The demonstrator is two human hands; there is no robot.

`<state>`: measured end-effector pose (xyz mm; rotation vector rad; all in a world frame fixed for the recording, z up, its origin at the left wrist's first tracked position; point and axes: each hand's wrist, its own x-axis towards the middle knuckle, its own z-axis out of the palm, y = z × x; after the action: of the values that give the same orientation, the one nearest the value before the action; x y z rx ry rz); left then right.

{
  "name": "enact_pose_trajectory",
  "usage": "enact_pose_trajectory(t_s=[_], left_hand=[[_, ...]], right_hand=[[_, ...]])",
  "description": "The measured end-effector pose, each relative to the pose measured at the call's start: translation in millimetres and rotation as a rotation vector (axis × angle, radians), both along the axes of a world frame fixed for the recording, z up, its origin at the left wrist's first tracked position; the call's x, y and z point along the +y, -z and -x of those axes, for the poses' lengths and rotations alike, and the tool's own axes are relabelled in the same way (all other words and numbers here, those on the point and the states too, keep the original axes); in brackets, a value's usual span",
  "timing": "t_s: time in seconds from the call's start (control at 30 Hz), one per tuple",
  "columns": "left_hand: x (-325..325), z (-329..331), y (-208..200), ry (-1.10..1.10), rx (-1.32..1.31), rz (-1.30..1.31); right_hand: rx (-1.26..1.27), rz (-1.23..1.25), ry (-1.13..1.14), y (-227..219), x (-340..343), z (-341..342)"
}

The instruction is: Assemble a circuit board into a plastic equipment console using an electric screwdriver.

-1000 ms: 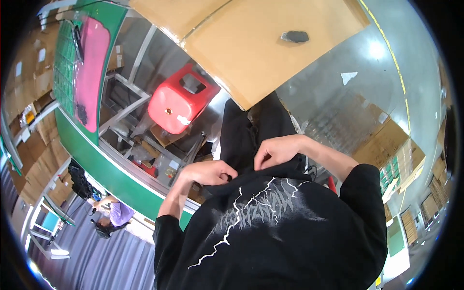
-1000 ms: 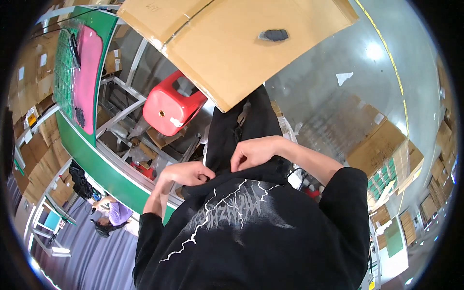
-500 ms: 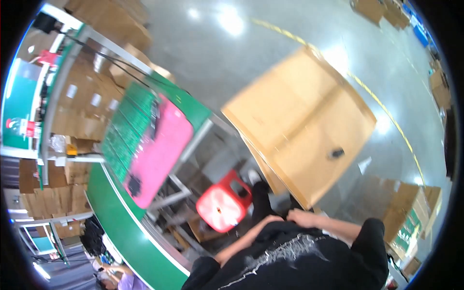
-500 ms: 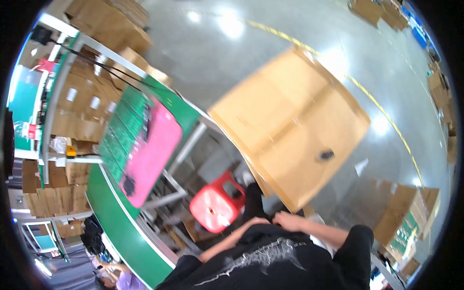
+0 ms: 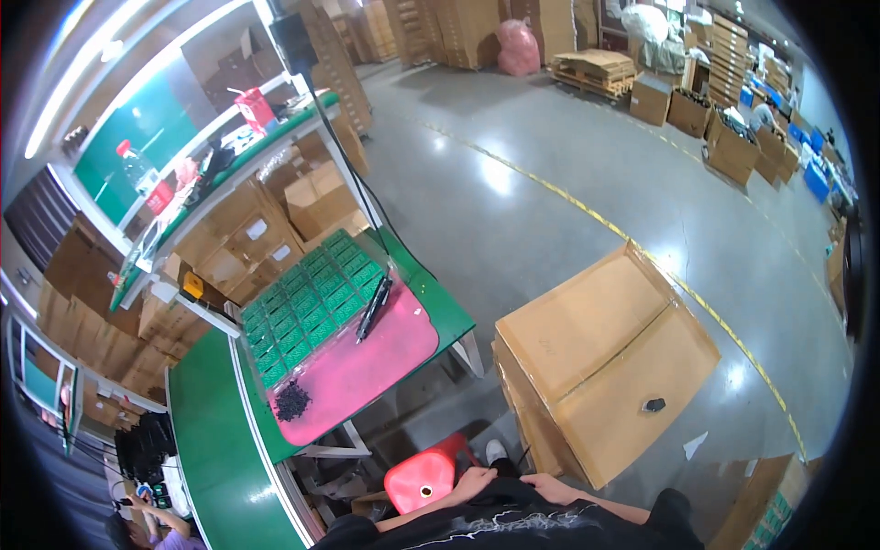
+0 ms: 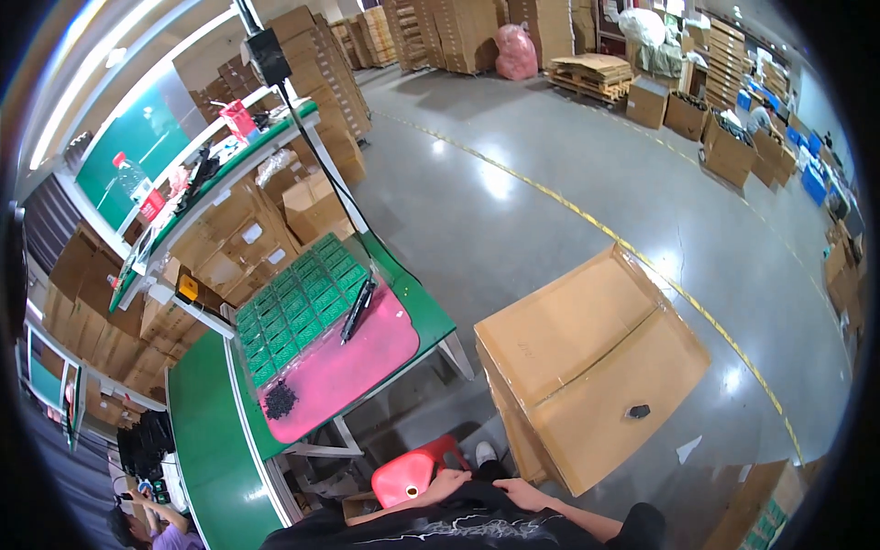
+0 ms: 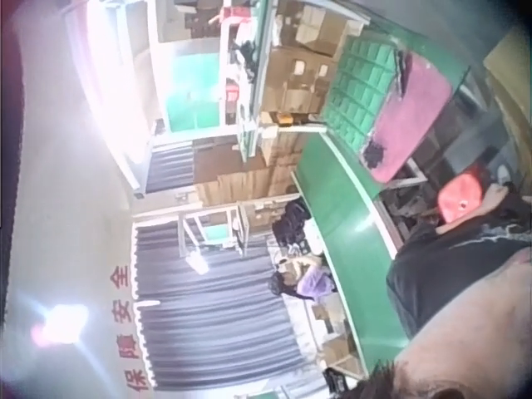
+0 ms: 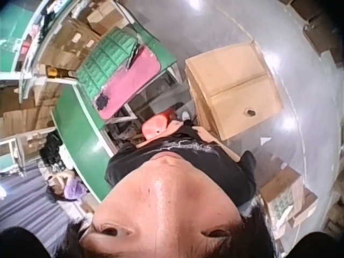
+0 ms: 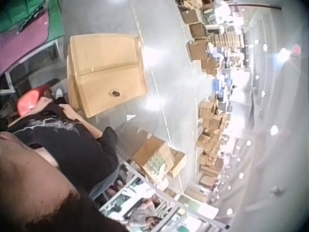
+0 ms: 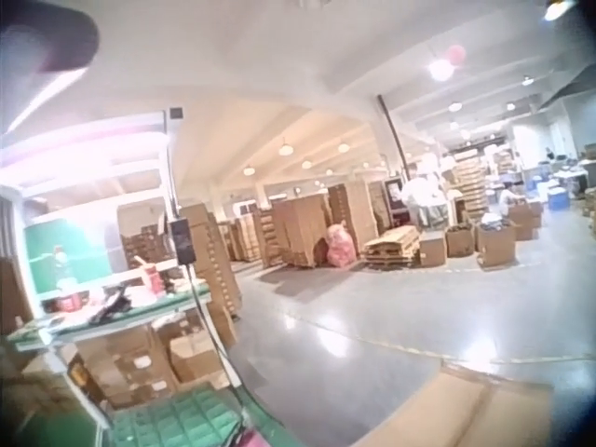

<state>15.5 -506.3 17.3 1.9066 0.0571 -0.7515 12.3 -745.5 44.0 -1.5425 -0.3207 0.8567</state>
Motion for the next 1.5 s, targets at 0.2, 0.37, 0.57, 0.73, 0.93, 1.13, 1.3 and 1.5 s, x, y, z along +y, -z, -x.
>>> enact_pose_trajectory(t_s=[0.2, 0.37, 0.57, 0.73, 0.93, 1.13, 1.3, 1.5], left_hand=[[61, 33, -22, 0.48, 0.18, -0.492], [98, 64, 0, 0.814, -0.047, -0.293], [21, 21, -78, 0.664, -0.265, 0.462], [43, 1, -50, 0.679, 0.104, 0.454], [55, -52, 44, 0.274, 0.039, 0.65], [112, -128, 11, 0.56, 0.549, 0.459], [136, -197, -59, 0.841, 0.592, 0.502], [136, -169, -41, -0.063, 0.658, 0.638]], right_hand=[[-0.474, 0.72, -0.101, -20, -35, 39], [-0.631, 0.451, -0.202, -25, -44, 57], [-0.167, 0.129, -0.294, -5, 20, 31], [-0.122, 0.132, -0.291, -19, 16, 13], [-0.174, 0.372, -0.15, -32, 29, -40], [-0.367, 0.51, -0.257, -65, 55, -105], [-0.215, 0.173, -0.476, -49, 56, -170], [-0.65, 0.157, 0.116, -30, 131, -188]])
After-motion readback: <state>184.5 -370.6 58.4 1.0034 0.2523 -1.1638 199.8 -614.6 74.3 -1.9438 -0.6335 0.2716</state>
